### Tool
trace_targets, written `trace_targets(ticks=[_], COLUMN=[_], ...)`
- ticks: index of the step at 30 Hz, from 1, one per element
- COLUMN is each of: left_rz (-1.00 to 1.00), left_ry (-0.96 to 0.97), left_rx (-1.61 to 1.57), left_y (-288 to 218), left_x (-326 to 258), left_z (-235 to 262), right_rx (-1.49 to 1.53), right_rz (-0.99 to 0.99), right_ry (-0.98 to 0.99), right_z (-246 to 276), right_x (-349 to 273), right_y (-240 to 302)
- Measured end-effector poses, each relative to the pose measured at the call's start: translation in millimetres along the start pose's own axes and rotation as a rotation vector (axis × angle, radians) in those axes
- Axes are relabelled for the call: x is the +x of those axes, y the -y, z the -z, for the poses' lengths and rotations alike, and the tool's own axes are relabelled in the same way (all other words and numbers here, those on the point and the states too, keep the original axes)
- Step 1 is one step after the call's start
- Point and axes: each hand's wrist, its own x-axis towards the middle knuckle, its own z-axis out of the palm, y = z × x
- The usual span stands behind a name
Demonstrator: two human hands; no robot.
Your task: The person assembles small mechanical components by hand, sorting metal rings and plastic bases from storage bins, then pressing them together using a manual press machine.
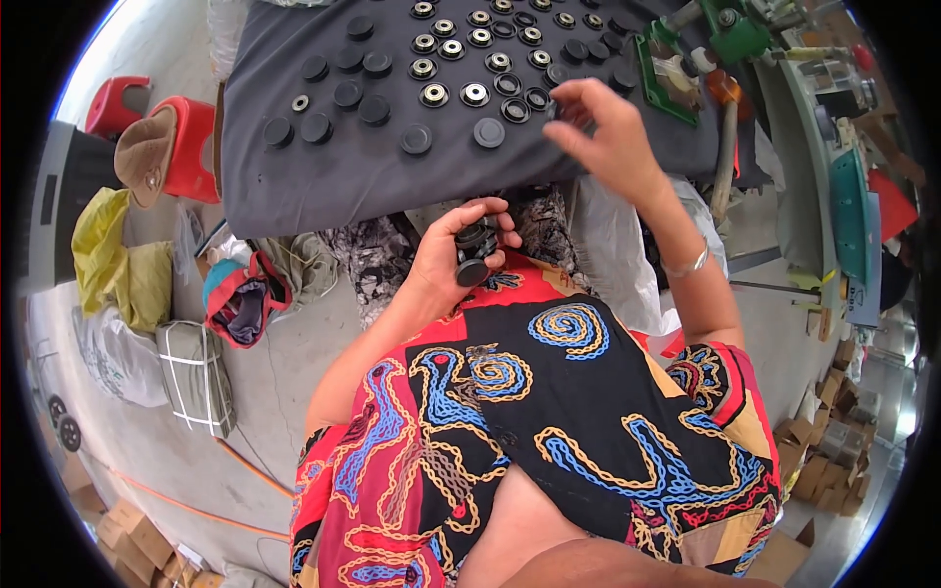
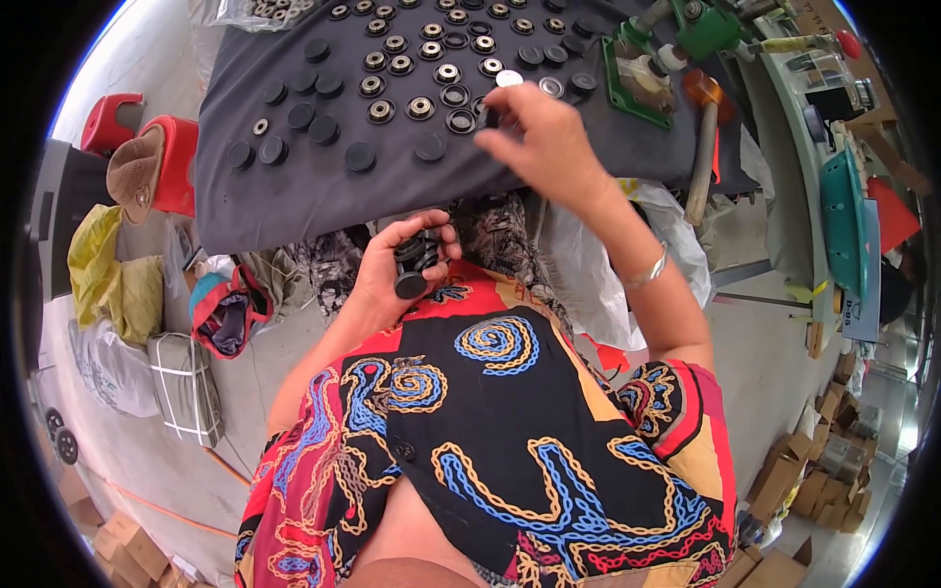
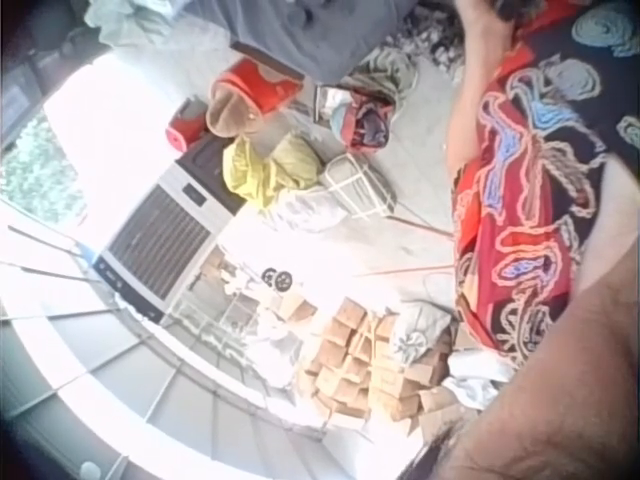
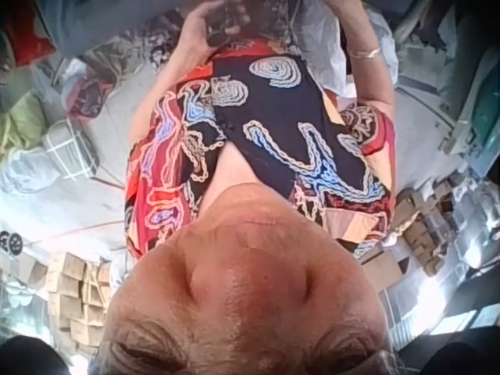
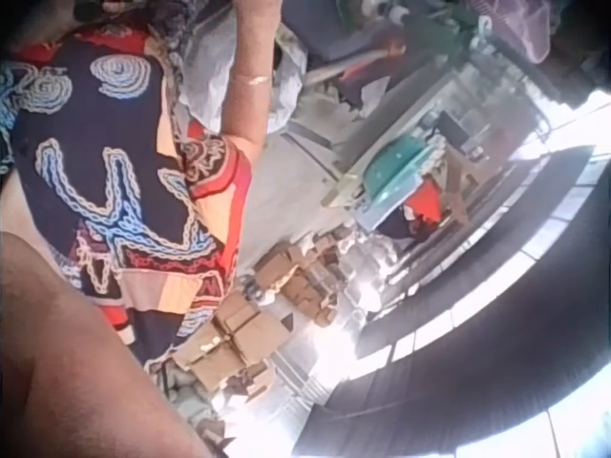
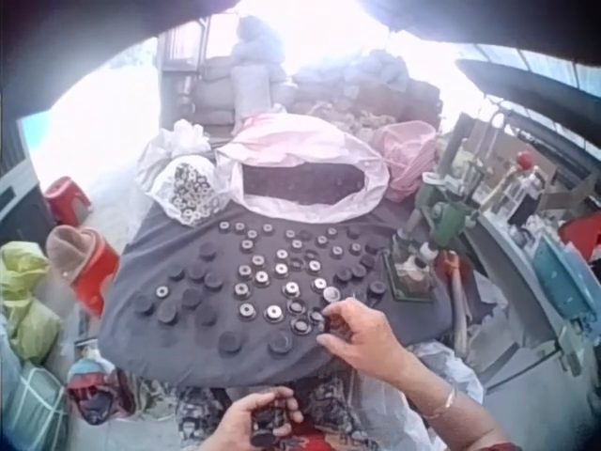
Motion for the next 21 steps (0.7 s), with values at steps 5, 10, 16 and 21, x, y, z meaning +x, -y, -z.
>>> trace_targets(ticks=[5,10,16,21], left_rz=[0.003,-0.003,-0.028,-0.036], left_ry=[0.004,-0.034,-0.049,-0.032], left_rx=[0.038,0.084,0.074,0.076], left_y=[-5.1,-3.3,-8.2,-11.2], left_x=[-3.1,-3.1,-7.2,-9.0], left_z=[-1.3,-1.4,1.1,0.9], right_rx=[-0.154,-0.251,-0.269,-0.359], right_rz=[-0.062,0.050,0.083,0.080], right_ry=[0.042,0.143,0.214,0.291], right_z=[10.8,-10.0,-33.3,-40.6], right_x=[36.8,71.3,93.8,104.2], right_y=[-33.1,-34.6,-50.8,-55.4])
